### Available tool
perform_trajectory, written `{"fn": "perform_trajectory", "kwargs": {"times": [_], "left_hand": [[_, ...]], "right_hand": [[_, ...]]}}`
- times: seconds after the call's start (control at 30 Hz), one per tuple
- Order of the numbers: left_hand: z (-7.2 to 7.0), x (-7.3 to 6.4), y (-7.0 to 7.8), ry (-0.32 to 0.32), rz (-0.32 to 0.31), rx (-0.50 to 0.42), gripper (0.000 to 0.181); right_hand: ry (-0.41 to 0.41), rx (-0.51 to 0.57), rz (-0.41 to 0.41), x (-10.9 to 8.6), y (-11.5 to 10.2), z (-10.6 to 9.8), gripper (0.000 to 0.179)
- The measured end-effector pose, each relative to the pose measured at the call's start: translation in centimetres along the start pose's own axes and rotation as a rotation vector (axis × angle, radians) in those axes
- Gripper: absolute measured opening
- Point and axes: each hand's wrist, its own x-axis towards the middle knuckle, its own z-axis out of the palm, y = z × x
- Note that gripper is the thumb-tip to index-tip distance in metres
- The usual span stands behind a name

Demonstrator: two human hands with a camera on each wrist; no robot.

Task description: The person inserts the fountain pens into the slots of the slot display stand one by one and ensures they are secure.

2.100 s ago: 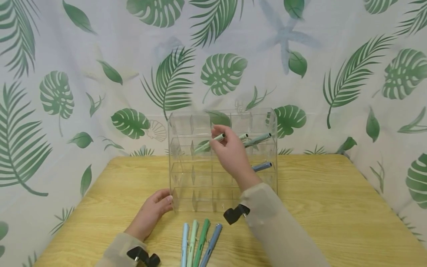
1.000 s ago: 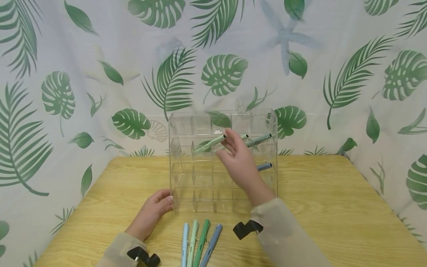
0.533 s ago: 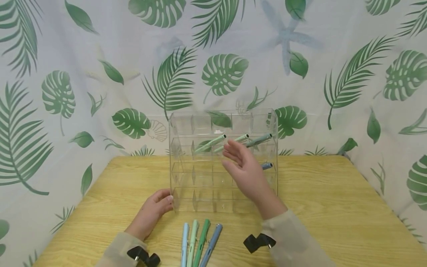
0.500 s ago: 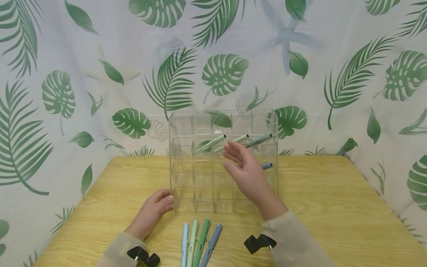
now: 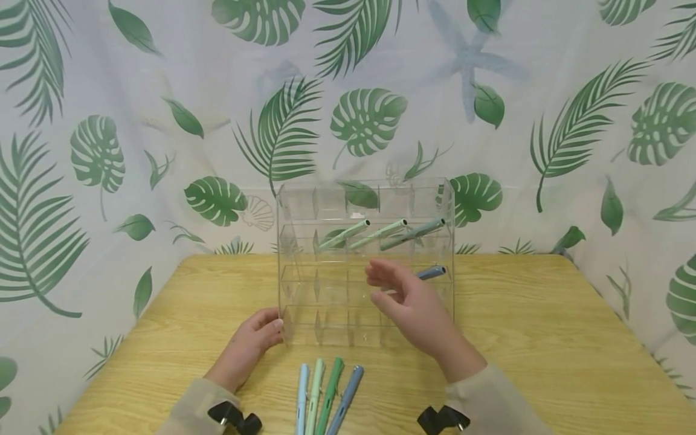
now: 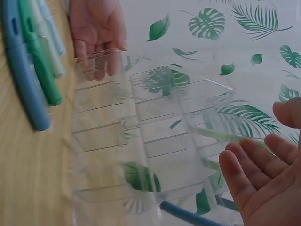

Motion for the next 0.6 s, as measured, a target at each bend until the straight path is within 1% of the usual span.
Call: {"fn": "perform_trajectory", "kwargs": {"times": [0.17,0.47,0.6], "left_hand": [[0.0,0.0,0.0,0.001,-0.004,0.006,0.056],[0.1,-0.1,0.0,-0.005,-0.004,0.008,0.057],[0.1,-0.1,0.0,-0.001,-0.003,0.01,0.056]], "right_hand": [[-0.047,-0.013,-0.002,-1.2,0.9,0.3,0.05],[-0.127,-0.004,0.047,-2.7,2.3,0.9,0.051],[-0.172,-0.028,0.061,-3.0,2.7,1.1,0.049]]}}
